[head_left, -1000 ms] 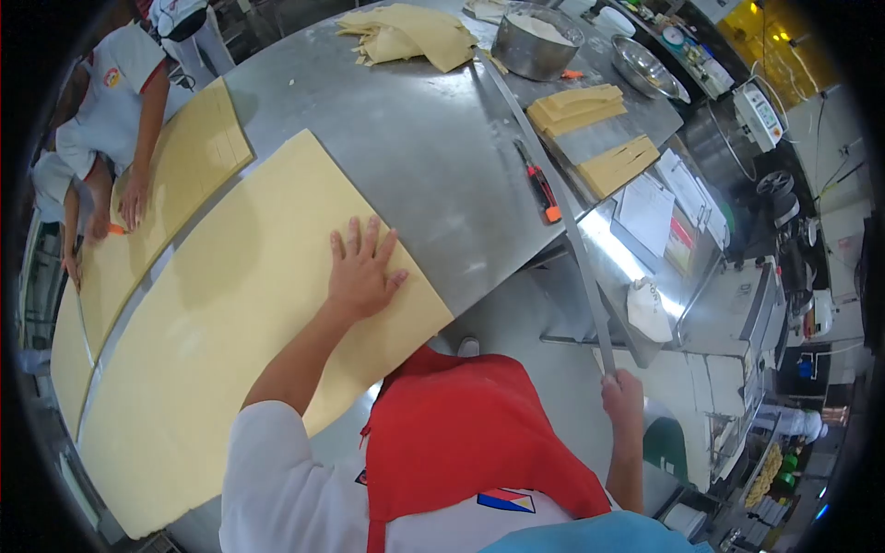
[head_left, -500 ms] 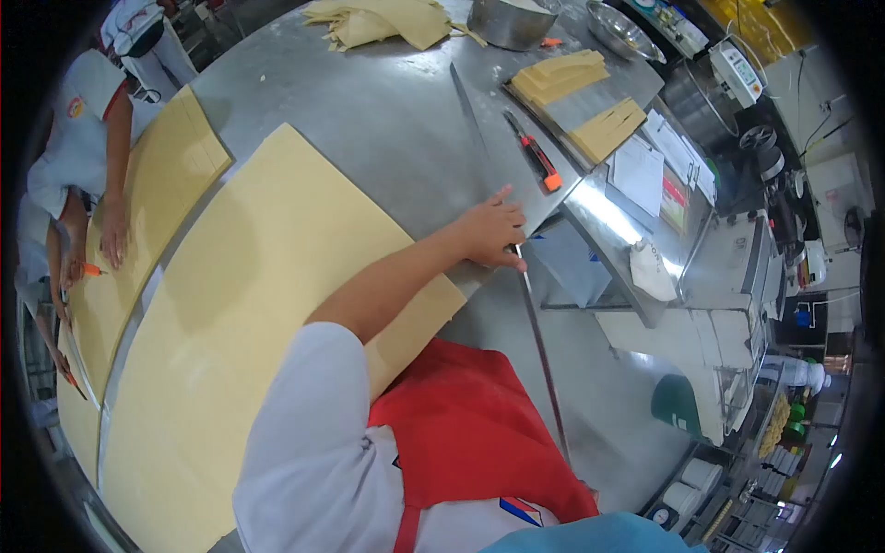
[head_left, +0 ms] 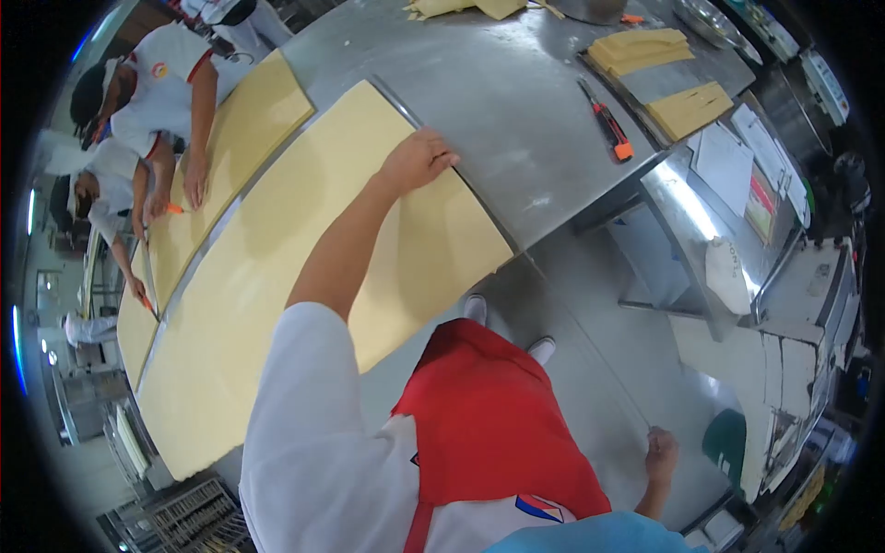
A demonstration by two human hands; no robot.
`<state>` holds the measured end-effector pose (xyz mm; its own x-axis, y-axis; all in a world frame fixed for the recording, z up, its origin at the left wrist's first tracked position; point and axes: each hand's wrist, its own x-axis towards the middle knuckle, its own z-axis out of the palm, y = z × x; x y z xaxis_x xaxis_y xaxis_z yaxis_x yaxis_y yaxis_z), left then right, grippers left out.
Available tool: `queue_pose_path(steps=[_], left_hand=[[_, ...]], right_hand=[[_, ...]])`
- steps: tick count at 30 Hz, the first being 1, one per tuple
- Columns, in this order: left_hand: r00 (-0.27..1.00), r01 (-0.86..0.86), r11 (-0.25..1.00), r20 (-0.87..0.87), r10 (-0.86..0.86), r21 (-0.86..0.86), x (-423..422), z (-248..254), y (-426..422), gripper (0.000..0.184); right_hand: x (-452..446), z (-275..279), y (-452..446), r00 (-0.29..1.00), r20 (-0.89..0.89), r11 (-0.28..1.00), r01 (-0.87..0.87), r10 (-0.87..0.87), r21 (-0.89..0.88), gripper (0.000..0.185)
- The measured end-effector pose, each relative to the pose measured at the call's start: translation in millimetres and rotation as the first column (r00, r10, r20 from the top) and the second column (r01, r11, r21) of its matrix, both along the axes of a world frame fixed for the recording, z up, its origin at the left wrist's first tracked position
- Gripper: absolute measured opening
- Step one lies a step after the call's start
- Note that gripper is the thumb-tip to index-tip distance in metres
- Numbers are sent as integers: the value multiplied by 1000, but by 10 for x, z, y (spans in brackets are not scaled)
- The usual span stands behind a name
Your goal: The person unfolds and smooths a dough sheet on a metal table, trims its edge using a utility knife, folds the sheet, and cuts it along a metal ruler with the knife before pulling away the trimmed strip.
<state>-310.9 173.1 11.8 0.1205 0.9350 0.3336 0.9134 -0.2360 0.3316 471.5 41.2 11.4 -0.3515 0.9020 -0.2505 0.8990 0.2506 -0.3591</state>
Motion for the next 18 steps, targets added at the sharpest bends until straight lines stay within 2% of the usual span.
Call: queue_pose_path(steps=[3,4,5,6,7,8,9,10,12,14,16,18], left_hand=[[994,-105,992,28,103,71,-116,-124,31,25],[995,-97,994,20,96,58,-205,-111,49,25],[988,-154,988,10,154,17,-265,-155,66,24],[980,-200,979,12,201,-36,-254,-273,70,23],[956,-270,955,84,281,-124,-239,-275,88,27],[920,-328,918,144,364,-224,-210,-247,38,31],[964,-235,968,103,244,-92,-213,-275,-9,30],[991,-129,989,43,127,67,-270,-251,32,30],[996,-85,992,38,82,97,-377,-266,29,30],[998,-58,991,18,56,118,-427,-232,-14,30],[994,-91,996,58,89,24,-403,-190,-47,29],[997,-59,996,61,54,69,-442,-233,-64,28]], right_hand=[[-73,-35,606,985,59,985,-164,161,56,16],[-113,-30,745,994,58,995,-92,93,-23,16],[-119,1,857,997,81,993,-9,18,-117,18],[-78,-42,965,985,149,982,-65,92,-178,25],[-178,-76,920,947,240,972,-229,212,45,25],[-386,-58,915,975,76,978,-208,208,-10,28],[-929,130,937,996,-49,980,-86,78,-181,30],[-1243,67,864,981,-44,981,-190,188,-32,29],[-1857,54,665,992,-68,991,-115,110,-74,27],[-2033,27,433,997,-58,995,-64,59,-74,26],[-2101,27,291,998,-40,997,-43,41,-67,26],[-2086,3,155,999,-24,999,-40,40,6,24]])
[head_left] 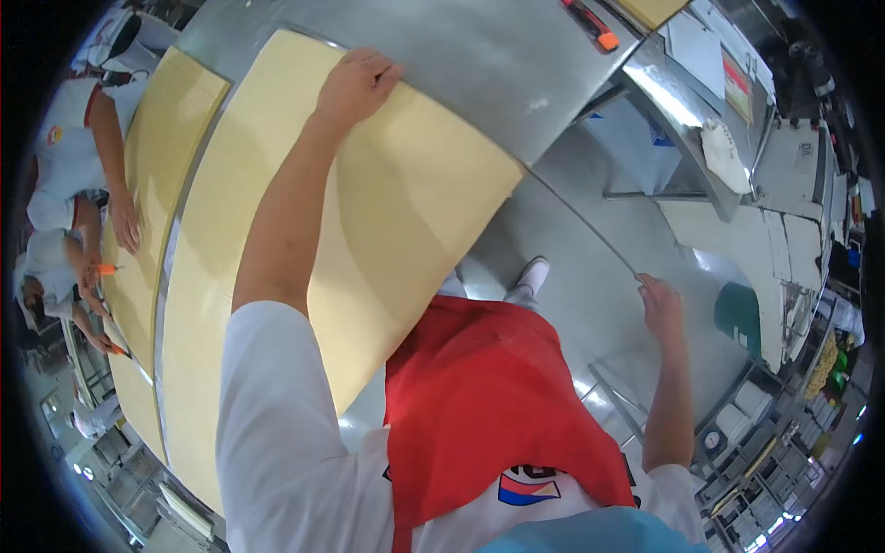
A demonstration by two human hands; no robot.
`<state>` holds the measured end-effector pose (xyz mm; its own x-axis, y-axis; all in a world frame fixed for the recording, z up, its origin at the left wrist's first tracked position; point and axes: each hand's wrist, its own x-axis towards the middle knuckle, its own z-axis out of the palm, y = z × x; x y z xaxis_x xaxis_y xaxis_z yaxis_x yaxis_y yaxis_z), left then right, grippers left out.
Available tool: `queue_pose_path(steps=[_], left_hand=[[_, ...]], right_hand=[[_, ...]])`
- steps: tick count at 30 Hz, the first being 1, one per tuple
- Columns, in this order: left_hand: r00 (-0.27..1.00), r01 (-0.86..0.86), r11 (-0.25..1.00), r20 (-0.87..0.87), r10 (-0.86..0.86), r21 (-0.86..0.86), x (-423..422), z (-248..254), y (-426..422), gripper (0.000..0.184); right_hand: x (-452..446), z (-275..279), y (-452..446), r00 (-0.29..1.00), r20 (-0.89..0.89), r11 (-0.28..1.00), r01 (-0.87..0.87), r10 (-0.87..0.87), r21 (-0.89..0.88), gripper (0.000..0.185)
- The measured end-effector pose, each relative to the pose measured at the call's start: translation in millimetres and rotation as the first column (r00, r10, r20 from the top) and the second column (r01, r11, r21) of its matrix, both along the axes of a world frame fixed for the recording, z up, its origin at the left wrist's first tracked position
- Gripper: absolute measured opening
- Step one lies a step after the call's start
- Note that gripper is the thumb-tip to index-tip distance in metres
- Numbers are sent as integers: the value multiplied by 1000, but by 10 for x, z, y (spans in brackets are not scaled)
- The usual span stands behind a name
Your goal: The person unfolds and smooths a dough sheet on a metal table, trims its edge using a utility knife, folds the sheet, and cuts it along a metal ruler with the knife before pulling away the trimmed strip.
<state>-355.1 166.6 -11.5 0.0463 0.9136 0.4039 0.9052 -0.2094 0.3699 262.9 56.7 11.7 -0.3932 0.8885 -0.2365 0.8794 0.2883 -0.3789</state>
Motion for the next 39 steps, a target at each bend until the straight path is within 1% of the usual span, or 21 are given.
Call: queue_pose_path(steps=[1,3,4,7,10,12,14,16,17,19,20,22,24,25,27,29,30,32,35,37,39], left_hand=[[999,43,998,-17,-42,42,-25,-2,13,27],[995,88,995,-44,-86,53,-84,1,51,26],[988,144,988,-71,-139,62,-100,0,44,26],[991,129,982,-46,-124,137,-61,-46,-8,29],[994,101,994,-46,-100,38,-73,-48,-66,28],[993,65,998,-100,-64,11,-43,-94,-231,27],[984,44,998,-173,-37,38,33,18,-211,25],[994,94,995,-51,-93,29,75,72,-298,24],[992,108,994,-71,-106,34,54,106,-307,24],[980,165,982,-96,-173,-93,-48,148,-266,28],[976,178,981,-115,-187,-79,-123,159,-219,28],[992,126,991,0,-126,42,-315,102,-112,29],[995,88,994,-45,-85,60,-575,37,31,28],[996,42,997,-81,-36,68,-670,87,65,28],[993,2,1000,-121,2,31,-711,93,127,27],[987,-58,998,-150,52,-39,-693,65,-1,26],[993,-80,996,-92,77,-35,-681,82,-57,26],[993,-115,993,-35,114,-22,-739,46,-117,25],[991,-113,993,-69,115,35,-738,-28,-173,25],[998,-15,998,-63,19,58,-802,-13,-100,26],[998,16,998,-67,-12,53,-918,-27,3,26]], right_hand=[[1,-1,-41,1000,-1,1000,-9,9,3,24],[26,-30,-57,990,-132,998,-40,47,58,23],[47,-43,-68,988,-140,996,-61,69,57,23],[57,-53,-37,990,-83,991,-104,111,84,23],[18,-40,-161,992,-82,995,-93,95,24,23],[20,1,-311,999,-24,993,27,-30,-113,23],[105,-90,-497,1000,-14,998,-1,0,-67,23],[150,-74,-605,1000,-5,999,-18,18,-34,22],[111,-65,-589,1000,-14,1000,-12,13,24,22],[27,-26,-550,999,-45,995,14,-9,99,23],[-7,26,-518,997,-77,993,6,4,118,22],[38,7,-530,994,-109,989,6,11,149,21],[140,-142,-546,997,7,969,-82,82,234,20],[138,-153,-528,996,4,965,-86,88,246,20],[144,-134,-519,985,-169,993,-24,44,118,21],[147,-27,-518,995,-82,994,-49,57,94,21],[127,46,-445,998,-7,994,-61,62,95,20],[137,166,-309,996,2,993,-84,84,82,20],[108,147,-184,993,-3,989,-115,116,97,18],[109,44,-145,988,-13,979,-154,157,135,17],[180,-89,-202,985,-100,987,-127,137,99,17]])
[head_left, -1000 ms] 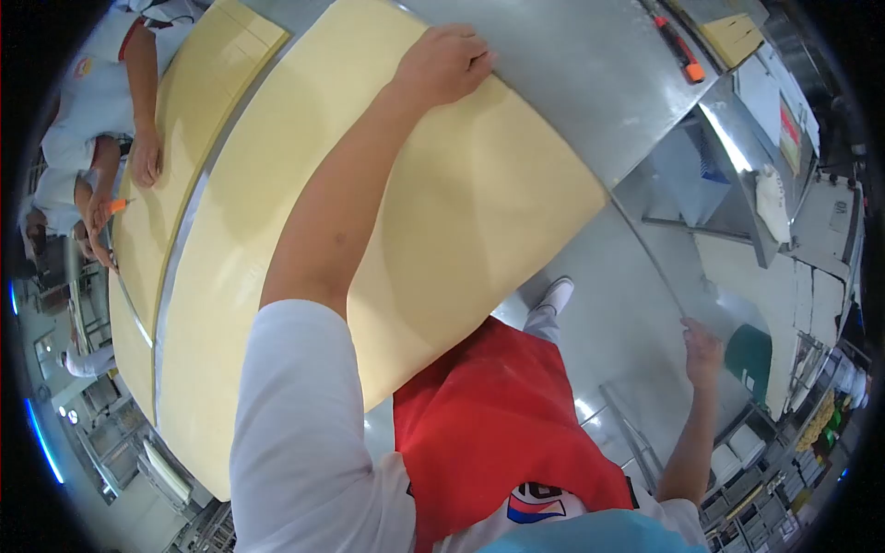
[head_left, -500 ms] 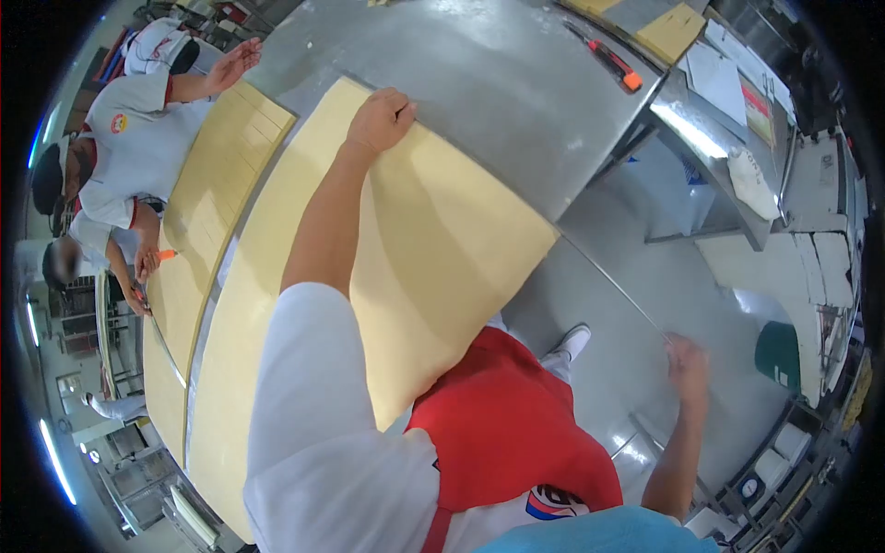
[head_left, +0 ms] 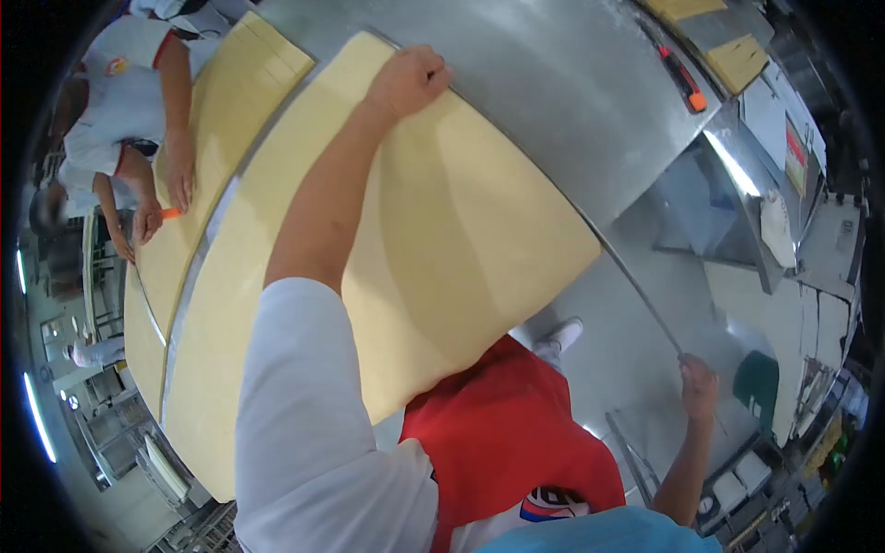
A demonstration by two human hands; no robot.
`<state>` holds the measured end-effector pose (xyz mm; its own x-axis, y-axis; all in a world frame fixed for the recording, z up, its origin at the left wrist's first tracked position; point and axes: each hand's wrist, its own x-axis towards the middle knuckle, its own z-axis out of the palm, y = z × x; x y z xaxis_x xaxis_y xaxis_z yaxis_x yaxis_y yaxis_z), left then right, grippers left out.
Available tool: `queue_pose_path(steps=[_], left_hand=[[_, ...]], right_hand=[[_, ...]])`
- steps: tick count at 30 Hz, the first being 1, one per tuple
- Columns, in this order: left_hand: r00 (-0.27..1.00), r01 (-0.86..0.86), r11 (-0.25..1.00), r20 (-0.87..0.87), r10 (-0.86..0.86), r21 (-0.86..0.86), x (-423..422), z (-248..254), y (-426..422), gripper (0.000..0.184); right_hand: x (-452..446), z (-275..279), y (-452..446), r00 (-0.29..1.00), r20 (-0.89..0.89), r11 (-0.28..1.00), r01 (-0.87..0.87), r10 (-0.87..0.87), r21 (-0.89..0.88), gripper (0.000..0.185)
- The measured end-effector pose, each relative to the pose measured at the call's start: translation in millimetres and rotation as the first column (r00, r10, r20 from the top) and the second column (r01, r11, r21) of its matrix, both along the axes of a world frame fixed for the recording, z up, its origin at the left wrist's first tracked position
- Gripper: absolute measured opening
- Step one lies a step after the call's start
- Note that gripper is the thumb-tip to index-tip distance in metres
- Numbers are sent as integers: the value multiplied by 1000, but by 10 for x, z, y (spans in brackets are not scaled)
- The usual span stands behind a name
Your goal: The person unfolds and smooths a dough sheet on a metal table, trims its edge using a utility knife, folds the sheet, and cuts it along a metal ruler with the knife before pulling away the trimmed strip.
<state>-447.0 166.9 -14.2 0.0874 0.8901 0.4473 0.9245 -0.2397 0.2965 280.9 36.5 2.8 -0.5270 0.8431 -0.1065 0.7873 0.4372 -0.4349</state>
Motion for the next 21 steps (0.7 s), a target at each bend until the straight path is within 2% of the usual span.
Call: queue_pose_path(steps=[2,4,5,7,9,10,11,12,13,15,17,18,20,21], left_hand=[[998,54,998,40,-53,-33,39,-103,-46,26],[998,-59,994,-30,57,-88,53,-36,-74,30],[999,-51,993,-7,51,-108,39,-67,-128,30],[966,-254,937,-103,235,-238,-10,-3,-206,38],[969,-216,947,-173,177,-238,24,49,-254,33],[988,-136,979,-96,122,-152,15,20,-246,29],[998,-54,997,-26,53,-58,15,-2,-222,29],[999,-34,998,-42,32,-55,18,0,-234,29],[999,-45,996,-18,44,-75,16,16,-299,28],[997,-71,997,-20,70,-33,48,67,-214,27],[996,-64,997,53,65,-31,90,36,-210,27],[995,-93,995,40,94,-25,90,6,-268,27],[997,-78,987,11,80,-139,56,52,-182,22],[997,-77,991,9,78,-107,53,107,-171,22]], right_hand=[[-31,65,-60,996,61,994,69,-64,-84,21],[-120,71,-215,984,122,977,150,-132,-154,28],[-153,77,-274,982,130,975,159,-140,-158,28],[-122,3,-336,982,130,973,161,-140,-164,28],[54,-109,-533,978,164,981,147,-126,-125,28],[41,-58,-474,978,158,979,160,-140,-125,28],[24,5,-370,956,270,976,157,-113,-148,26],[-6,0,-333,925,372,972,158,-83,-176,25],[49,-104,-426,930,354,970,169,-98,-174,25],[229,-337,-471,893,448,995,-66,27,72,17],[-133,-99,-523,934,344,992,120,-102,-30,17],[-168,-35,-453,941,331,996,91,-77,-27,17],[-222,87,-296,961,221,985,174,-166,-18,17],[-215,124,-213,962,211,984,175,-174,13,17]])
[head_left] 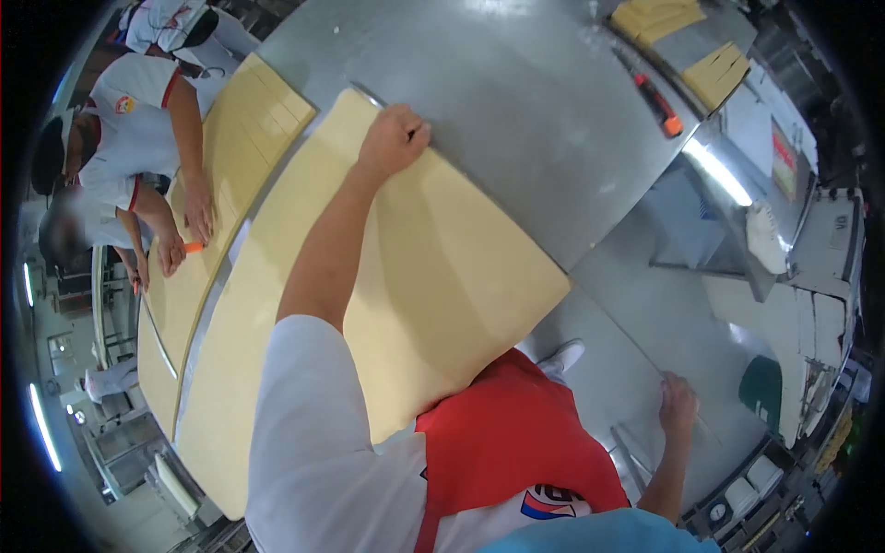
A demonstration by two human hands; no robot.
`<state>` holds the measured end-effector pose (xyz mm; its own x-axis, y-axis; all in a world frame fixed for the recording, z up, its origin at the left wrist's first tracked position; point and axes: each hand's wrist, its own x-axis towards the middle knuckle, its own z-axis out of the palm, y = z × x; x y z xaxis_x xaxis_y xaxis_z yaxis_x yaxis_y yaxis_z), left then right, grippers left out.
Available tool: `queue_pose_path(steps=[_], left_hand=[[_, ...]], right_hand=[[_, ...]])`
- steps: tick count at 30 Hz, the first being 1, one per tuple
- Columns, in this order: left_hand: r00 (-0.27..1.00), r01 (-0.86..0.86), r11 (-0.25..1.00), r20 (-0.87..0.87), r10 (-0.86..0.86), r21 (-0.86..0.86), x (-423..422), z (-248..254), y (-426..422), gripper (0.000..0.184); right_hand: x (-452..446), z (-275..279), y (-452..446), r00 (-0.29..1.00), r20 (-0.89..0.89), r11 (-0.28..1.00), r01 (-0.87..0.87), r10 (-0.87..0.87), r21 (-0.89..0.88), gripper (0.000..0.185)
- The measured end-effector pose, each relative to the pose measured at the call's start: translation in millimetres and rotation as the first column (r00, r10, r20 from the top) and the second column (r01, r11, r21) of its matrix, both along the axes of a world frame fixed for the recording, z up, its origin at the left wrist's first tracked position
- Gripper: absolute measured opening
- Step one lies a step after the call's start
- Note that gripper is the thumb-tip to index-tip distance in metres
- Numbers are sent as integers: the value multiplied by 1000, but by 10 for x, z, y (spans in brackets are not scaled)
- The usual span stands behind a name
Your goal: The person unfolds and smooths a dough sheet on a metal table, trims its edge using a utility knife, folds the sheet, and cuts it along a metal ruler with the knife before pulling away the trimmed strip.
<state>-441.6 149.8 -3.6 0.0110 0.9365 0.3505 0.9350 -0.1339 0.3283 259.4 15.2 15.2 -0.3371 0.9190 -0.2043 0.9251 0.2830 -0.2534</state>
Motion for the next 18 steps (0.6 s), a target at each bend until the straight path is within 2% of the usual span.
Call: queue_pose_path(steps=[2,3,4,5,6,7,8,9,11,13,14,16,18], left_hand=[[990,-55,978,139,27,202,74,15,-49,15],[982,-172,980,94,163,98,-24,-8,-86,31],[981,-173,978,106,161,114,-127,-119,-65,31],[929,-358,925,-58,367,125,-240,-267,-61,43],[804,-529,833,-218,553,161,-270,-257,-91,56],[799,-540,826,-210,563,162,-312,-251,-117,56],[784,-585,810,-240,573,24,-337,-249,-142,63],[778,-612,782,-270,568,-119,-275,-214,-124,71],[743,-640,760,-340,576,-110,-271,-243,-94,69],[751,-643,750,-323,576,-155,-361,-325,-39,69],[758,-643,745,-289,585,-178,-291,-241,-20,69],[776,-626,760,-235,586,-173,-376,-185,-12,66],[780,-620,769,-226,583,-156,-245,-203,-43,64]], right_hand=[[84,-25,129,996,-30,992,-87,90,89,16],[102,-29,152,996,-19,990,-83,85,114,16],[108,-56,154,996,-62,996,-56,60,65,16],[103,-88,146,994,-105,999,-37,37,7,18],[89,-121,154,994,-99,999,-48,48,11,18],[87,-159,183,994,-109,997,-18,9,-78,19],[117,-193,191,993,-112,985,18,-38,-171,21],[82,-192,250,994,-100,984,25,-43,-174,21],[-51,-97,381,998,-31,962,39,-49,-269,20],[-278,161,575,978,-154,935,83,-144,-346,22],[-251,175,680,974,-151,936,108,-167,-335,22],[-183,54,946,962,-230,884,27,-150,-466,21],[-115,-222,1169,940,-312,871,-34,-139,-489,21]])
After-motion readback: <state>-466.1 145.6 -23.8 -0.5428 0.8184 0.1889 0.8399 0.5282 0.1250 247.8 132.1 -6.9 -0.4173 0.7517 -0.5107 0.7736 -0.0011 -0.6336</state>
